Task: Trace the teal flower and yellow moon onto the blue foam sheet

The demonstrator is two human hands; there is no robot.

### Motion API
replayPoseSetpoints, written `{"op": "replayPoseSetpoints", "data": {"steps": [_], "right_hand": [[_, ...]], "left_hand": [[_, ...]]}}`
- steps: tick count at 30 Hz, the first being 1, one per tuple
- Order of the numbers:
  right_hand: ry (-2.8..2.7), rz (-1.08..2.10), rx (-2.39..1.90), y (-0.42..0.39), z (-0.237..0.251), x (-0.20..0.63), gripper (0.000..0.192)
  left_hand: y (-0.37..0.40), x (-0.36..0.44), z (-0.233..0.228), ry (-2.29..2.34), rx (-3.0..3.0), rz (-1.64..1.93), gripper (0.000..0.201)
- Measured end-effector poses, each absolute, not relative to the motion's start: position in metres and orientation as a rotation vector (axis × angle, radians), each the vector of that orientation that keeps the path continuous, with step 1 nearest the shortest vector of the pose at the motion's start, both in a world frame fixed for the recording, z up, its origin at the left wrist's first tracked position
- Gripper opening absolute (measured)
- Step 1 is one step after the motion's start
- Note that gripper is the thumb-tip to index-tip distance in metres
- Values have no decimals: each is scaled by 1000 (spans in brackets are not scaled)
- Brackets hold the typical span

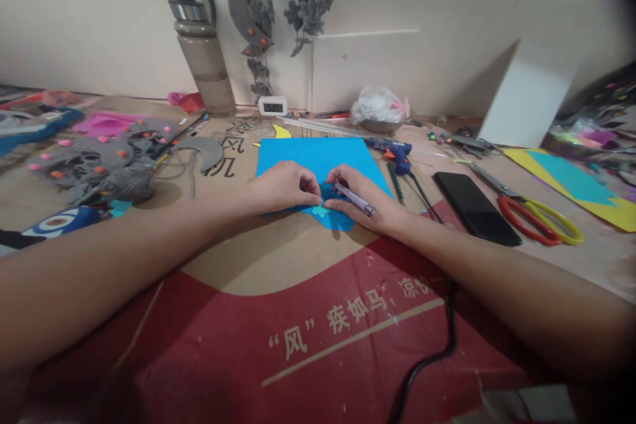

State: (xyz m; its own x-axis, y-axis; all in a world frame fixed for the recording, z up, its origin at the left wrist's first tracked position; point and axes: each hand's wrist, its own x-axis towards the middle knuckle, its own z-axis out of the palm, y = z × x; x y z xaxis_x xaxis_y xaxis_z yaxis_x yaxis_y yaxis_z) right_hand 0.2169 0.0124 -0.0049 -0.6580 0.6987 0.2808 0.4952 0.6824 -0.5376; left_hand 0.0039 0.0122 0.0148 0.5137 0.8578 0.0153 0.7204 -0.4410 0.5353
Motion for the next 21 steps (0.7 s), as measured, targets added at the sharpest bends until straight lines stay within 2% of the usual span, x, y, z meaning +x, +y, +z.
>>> {"op": "replayPoseSetpoints", "data": {"steps": [6, 17, 21], "right_hand": [[-2418, 584, -934, 14, -7, 217, 28], [-2346, 595, -979, 13, -13, 218, 32], [-2089, 566, -1023, 4, -12, 214, 20]], "left_hand": [[21, 7, 17, 1306, 2233, 311, 22], [20, 5, 6, 1261, 2232, 415, 17], [18, 6, 9, 1284, 2191, 410, 16]]}}
